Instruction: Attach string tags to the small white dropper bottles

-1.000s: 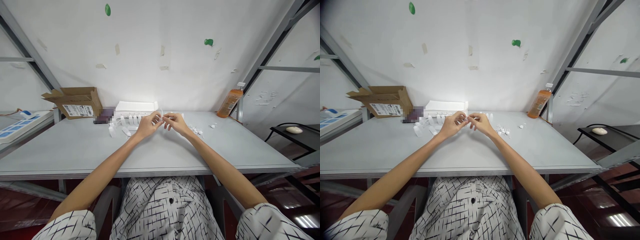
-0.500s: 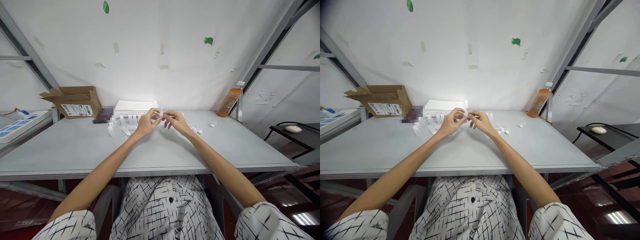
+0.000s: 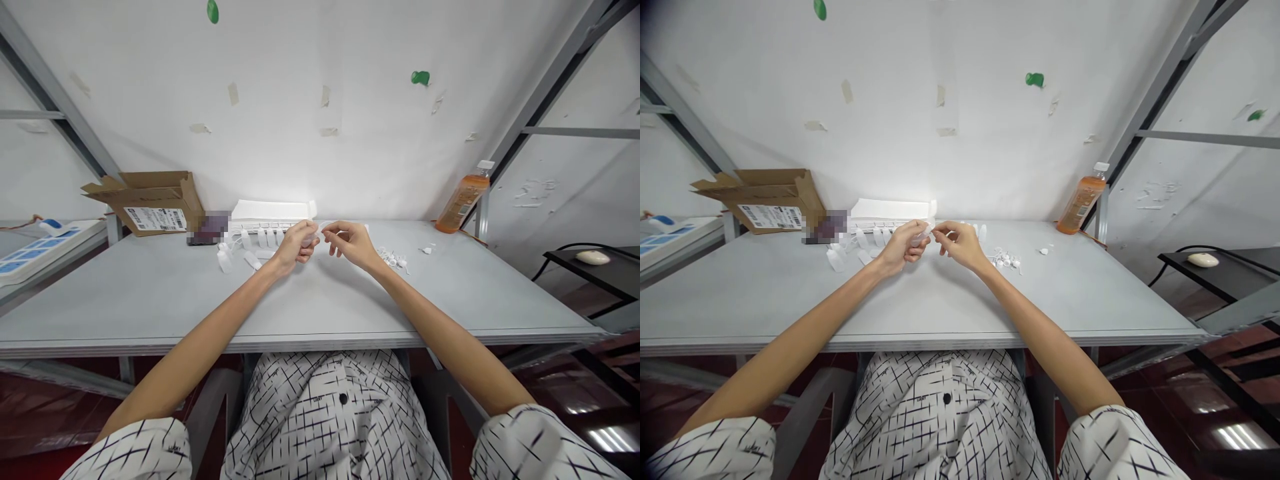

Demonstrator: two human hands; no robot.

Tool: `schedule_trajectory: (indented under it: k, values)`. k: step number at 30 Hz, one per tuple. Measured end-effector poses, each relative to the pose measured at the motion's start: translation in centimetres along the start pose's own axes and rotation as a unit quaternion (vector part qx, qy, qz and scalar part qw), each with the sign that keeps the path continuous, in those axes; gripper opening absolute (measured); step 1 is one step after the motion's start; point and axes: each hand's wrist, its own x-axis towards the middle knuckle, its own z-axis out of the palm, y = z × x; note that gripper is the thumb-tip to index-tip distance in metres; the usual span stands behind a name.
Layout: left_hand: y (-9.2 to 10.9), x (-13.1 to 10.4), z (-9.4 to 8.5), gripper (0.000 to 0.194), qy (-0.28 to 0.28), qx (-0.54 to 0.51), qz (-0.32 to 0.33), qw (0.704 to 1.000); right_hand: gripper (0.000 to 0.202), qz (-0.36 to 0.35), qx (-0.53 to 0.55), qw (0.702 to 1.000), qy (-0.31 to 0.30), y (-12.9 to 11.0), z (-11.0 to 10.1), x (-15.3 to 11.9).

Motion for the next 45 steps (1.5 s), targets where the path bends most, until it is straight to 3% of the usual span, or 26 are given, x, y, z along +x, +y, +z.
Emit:
schedule_trajectory:
  k: [13, 20, 31, 39, 45]
  values:
    - [0.0, 0.1, -0.1, 0.027, -0.013, -0.031, -0.046, 0.998, 0.024, -0.114, -0.157, 0.981, 0.033, 0.6, 0.3, -0.1]
    - [0.3, -0.1, -0.2, 0.026, -0.021, -0.025, -0.059, 0.998, 0.032, -0.122, -0.164, 0.979, 0.018, 0.7, 0.3, -0.1]
    - [-0.1, 0.2, -1.0, 0.022, -0.026, 0.011, -0.106, 0.994, 0.024, -0.166, -0.21, 0.963, -0.036, 0.5, 0.0, -0.4]
    - [-0.2, 0.4, -0.9, 0.021, -0.021, 0.011, -0.106, 0.994, 0.022, -0.197, -0.219, 0.955, -0.028, 0.6, 0.2, -0.4]
    - [-0.2, 0.1, -0.8, 0.019, -0.027, 0.075, -0.071, 0.994, 0.022, -0.224, -0.247, 0.942, -0.025, 0.9, 0.1, -0.4]
